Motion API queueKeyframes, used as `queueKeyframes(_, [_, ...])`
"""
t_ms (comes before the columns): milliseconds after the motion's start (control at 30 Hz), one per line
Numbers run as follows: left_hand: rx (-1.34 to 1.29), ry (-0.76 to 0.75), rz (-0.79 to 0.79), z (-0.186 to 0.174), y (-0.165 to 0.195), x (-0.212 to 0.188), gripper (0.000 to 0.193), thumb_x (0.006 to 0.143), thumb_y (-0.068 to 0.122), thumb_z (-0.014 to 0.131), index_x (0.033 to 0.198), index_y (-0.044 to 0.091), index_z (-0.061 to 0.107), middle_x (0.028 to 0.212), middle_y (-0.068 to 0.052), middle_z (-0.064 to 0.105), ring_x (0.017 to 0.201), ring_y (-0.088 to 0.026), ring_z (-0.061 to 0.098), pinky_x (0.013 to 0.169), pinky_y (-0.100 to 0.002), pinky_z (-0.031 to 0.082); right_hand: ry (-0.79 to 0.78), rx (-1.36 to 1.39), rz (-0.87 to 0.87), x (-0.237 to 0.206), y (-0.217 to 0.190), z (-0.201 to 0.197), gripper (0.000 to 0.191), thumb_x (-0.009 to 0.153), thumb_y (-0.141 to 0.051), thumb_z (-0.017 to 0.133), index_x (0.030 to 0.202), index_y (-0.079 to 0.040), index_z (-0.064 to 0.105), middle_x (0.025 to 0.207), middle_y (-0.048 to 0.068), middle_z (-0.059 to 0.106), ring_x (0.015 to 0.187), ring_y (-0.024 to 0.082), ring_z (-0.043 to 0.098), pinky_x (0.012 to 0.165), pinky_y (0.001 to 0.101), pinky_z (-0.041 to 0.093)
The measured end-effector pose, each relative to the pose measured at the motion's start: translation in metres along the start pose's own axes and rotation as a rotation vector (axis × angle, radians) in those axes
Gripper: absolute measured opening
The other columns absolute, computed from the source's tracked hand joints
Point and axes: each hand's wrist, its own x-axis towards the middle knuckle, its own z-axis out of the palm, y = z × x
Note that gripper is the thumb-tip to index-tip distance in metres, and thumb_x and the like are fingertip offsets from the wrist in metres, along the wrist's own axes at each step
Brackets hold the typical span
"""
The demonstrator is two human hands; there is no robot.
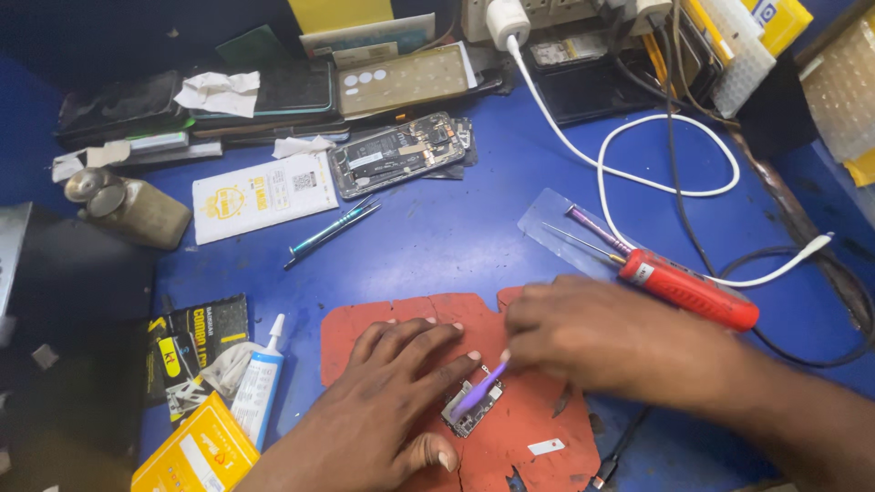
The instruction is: The person uses a purple toothbrush to scrub a small electronic component on a red mat. The person repeatedly brushes the component's surface and edges while holding it steady with the other hand.
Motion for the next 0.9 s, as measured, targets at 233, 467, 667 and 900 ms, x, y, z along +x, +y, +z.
queueKeyframes(233, [-0.02, 0.003, -0.01, -0.0008, 0.0009, -0.0005, 0.08, 0.094, 0.069, 0.052, 0.148, 0.009, 0.053, 0.158, -0.019, 0.041, 0.145, -0.045, 0.033, 0.116, -0.058, 0.024, -0.043, 0.081, -0.007, -0.002, 0.0002, 0.0016, 0.034, 0.074, -0.014, 0.07, 0.107, -0.01, 0.072, 0.104, 0.007, 0.065, 0.101, 0.031, 0.063, 0.081, 0.0425, 0.048])
queueKeyframes(467, [-0.007, 0.017, 0.018, -0.0013, 0.0005, -0.0006, 0.08, 0.094, 0.066, 0.054, 0.148, 0.008, 0.052, 0.158, -0.02, 0.041, 0.145, -0.044, 0.032, 0.116, -0.058, 0.023, -0.044, 0.09, 0.001, -0.0017, 0.002, 0.0014, 0.028, 0.074, -0.014, 0.07, 0.102, -0.01, 0.072, 0.1, 0.006, 0.065, 0.097, 0.029, 0.063, 0.079, 0.0415, 0.049])
queueKeyframes(667, [-0.014, 0.02, 0.022, -0.0024, 0.0015, 0.0007, 0.079, 0.094, 0.065, 0.056, 0.149, 0.008, 0.052, 0.159, -0.02, 0.041, 0.148, -0.043, 0.032, 0.118, -0.058, 0.022, -0.107, 0.021, 0.053, -0.0014, 0.0008, 0.0004, 0.021, 0.075, -0.015, 0.071, 0.096, -0.012, 0.072, 0.097, 0.004, 0.066, 0.098, 0.028, 0.063, 0.079, 0.0427, 0.048])
queueKeyframes(900, [-0.006, 0.012, 0.011, -0.002, 0.0019, -0.0001, 0.079, 0.093, 0.064, 0.058, 0.148, 0.008, 0.052, 0.159, -0.02, 0.041, 0.146, -0.044, 0.032, 0.117, -0.058, 0.023, -0.089, 0.033, 0.03, 0.001, 0.0, -0.0023, 0.025, 0.075, -0.015, 0.072, 0.1, -0.013, 0.072, 0.101, 0.004, 0.066, 0.1, 0.029, 0.063, 0.08, 0.0427, 0.048])
